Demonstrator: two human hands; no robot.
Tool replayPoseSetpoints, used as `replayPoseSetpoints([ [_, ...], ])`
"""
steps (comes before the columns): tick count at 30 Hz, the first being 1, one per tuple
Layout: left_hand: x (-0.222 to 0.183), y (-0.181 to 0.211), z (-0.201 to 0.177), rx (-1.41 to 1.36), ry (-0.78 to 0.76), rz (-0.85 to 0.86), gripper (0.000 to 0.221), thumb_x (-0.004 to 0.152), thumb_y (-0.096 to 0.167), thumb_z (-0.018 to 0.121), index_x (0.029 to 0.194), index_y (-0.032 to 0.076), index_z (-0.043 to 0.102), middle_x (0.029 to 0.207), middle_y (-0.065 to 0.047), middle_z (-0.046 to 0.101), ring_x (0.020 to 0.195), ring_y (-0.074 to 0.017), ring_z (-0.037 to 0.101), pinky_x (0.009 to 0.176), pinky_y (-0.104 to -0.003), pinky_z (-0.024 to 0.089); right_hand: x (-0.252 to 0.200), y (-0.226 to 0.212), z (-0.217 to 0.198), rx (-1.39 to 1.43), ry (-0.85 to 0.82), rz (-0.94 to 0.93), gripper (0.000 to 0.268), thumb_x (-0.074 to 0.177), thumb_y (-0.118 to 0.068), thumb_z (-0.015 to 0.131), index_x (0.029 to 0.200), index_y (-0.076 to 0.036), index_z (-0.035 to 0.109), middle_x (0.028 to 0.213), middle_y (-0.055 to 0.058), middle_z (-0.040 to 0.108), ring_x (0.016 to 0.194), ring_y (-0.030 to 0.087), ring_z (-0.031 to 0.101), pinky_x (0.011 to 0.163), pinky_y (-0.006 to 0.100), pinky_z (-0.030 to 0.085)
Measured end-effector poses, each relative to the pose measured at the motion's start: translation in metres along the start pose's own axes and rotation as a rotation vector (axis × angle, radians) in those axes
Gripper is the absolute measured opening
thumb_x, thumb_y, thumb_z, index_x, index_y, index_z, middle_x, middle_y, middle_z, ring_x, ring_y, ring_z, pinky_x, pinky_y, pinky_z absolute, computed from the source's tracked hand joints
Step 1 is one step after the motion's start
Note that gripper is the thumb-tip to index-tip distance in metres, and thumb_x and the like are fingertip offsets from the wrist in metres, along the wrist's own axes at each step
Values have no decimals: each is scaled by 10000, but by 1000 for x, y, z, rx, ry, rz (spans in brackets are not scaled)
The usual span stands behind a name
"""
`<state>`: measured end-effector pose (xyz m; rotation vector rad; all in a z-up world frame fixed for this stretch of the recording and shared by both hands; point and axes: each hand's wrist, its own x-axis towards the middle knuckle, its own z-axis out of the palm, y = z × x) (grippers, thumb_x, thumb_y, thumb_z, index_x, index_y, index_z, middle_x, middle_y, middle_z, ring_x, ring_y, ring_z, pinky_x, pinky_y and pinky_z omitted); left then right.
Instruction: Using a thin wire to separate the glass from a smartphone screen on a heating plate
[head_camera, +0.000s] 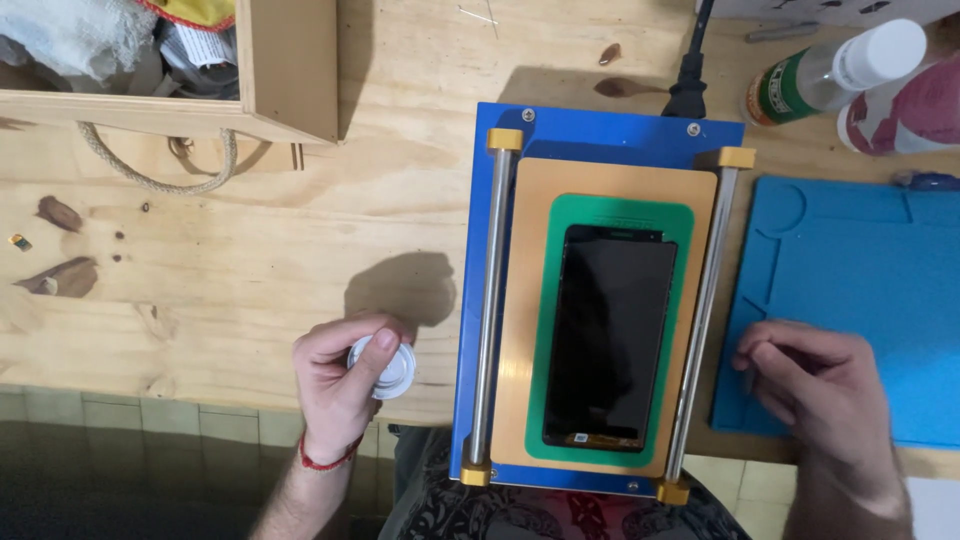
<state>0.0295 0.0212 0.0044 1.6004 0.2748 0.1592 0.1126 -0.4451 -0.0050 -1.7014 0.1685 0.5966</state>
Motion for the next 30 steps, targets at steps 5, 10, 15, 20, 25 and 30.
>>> replayPoseSetpoints([
  [5, -3, -6, 4, -38, 1, 5, 205, 1064, 212, 713, 973, 48, 794, 888, -80, 817, 711, -138, 725, 635, -261, 566, -8, -9, 5, -71, 59, 10, 173, 1070, -6, 622, 1057, 92, 763, 873, 227, 729, 417, 176, 444, 334, 258, 335],
  [10, -3, -7, 11, -78, 16, 18, 186, 1071, 200, 709, 988, 53, 786, 905, -85, 829, 760, -160, 782, 720, -282, 647, -16, -9, 7, -74, 165, 63, 175, 1094, 27, 617, 1036, 152, 724, 899, 285, 680, 450, 226, 384, 379, 317, 270],
  [15, -4, -13, 19, -189, 20, 10, 185, 1086, 221, 714, 1033, 57, 783, 934, -88, 828, 746, -146, 767, 664, -258, 613, -21, -1, 3, -105, 201, 74, 157, 1103, 73, 601, 1057, 155, 726, 948, 281, 704, 451, 232, 398, 369, 311, 279],
  [20, -3, -7, 20, -193, -30, 95, 214, 1055, 276, 759, 1160, 90, 771, 950, -30, 820, 768, -105, 759, 703, -242, 626, -26, -9, 12, -103, 263, 121, 166, 1130, 49, 601, 1102, 160, 721, 953, 280, 680, 468, 244, 373, 383, 324, 269],
  [25, -5, 4, 21, -68, -14, 95, 239, 1009, 150, 804, 1230, 62, 779, 1001, -38, 840, 798, -88, 757, 667, -205, 593, -37, -12, 13, -122, 290, 153, 176, 1119, 28, 619, 1132, 163, 732, 983, 301, 711, 487, 272, 407, 381, 348, 303],
  [30, 2, 13, 27, -97, -35, 108, 190, 1014, 98, 806, 1193, 56, 757, 1000, -59, 842, 863, -125, 819, 740, -223, 660, -44, -5, 10, -155, 327, 167, 179, 1130, 2, 641, 1152, 146, 746, 997, 293, 736, 518, 274, 446, 413, 358, 350],
])
